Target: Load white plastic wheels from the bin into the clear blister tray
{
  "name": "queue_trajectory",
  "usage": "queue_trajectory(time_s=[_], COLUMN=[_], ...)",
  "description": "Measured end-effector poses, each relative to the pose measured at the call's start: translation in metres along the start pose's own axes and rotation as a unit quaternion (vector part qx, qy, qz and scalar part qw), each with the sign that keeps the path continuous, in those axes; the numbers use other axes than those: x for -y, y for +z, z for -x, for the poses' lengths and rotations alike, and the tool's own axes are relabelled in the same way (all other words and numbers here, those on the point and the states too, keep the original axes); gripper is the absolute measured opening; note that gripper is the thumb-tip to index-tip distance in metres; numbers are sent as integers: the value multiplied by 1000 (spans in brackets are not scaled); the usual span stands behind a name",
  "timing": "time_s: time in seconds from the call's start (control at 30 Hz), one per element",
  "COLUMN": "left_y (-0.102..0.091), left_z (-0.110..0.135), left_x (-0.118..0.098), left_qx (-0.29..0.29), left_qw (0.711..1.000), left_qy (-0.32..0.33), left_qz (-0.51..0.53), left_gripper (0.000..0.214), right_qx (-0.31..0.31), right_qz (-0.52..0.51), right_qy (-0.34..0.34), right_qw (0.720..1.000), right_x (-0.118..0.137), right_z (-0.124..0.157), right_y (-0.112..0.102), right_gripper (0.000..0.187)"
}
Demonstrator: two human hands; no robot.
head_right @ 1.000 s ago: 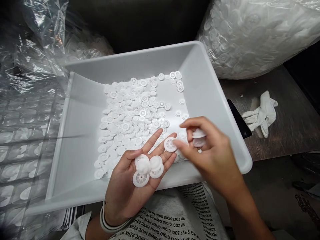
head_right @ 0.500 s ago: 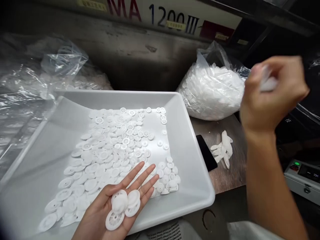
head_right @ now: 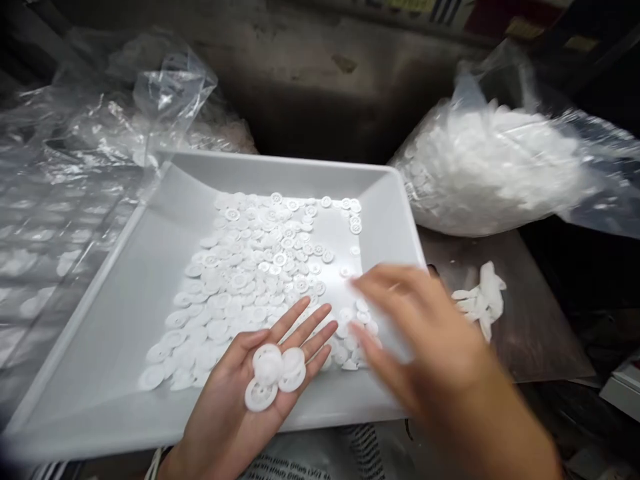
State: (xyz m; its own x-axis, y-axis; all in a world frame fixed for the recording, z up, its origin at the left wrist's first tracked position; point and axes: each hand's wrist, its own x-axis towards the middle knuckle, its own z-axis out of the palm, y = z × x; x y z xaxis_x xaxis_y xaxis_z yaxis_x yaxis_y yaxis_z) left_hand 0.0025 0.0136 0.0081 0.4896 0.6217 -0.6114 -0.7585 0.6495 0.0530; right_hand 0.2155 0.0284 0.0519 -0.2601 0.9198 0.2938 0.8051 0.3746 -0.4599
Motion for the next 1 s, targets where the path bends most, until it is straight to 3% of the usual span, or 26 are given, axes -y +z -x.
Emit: queue_trajectory(time_s=[0.07,0.17,0.4,0.5,0.6,0.67,0.87,1.0], left_y=[-1,-2,-2,-2,-4,-5,-4,-5], left_z=[1,1,0,0,1,1,1,0], left_x=[0,0,1,1,2,2,4,4], left_qx=[-2,-2,7,15,30,33,62,77], left_qw=[1000,1000,1000,1000,999,999,998,997], left_qy=[0,5,-9,-17,-11,-12,-18,-14], left_qz=[-1,-9,-24,-7,0,-10,-10,-11], left_gripper=[48,48,48,46,46,46,51,52], right_qx=[96,151,195,171,96,65,55,-34], right_qz=[-26,-70,-129,-103,-52,-31,-75,-45], right_qy=[-66,-42,-4,-22,-26,-14,72,87], right_qw=[993,985,972,980,994,997,993,995], right_x=[34,51,39,41,42,42,40,40], right_z=[16,20,18,17,13,10,7,18], right_y=[32,58,56,60,67,70,72,66], right_gripper=[31,27,29,22,9,11,7,21])
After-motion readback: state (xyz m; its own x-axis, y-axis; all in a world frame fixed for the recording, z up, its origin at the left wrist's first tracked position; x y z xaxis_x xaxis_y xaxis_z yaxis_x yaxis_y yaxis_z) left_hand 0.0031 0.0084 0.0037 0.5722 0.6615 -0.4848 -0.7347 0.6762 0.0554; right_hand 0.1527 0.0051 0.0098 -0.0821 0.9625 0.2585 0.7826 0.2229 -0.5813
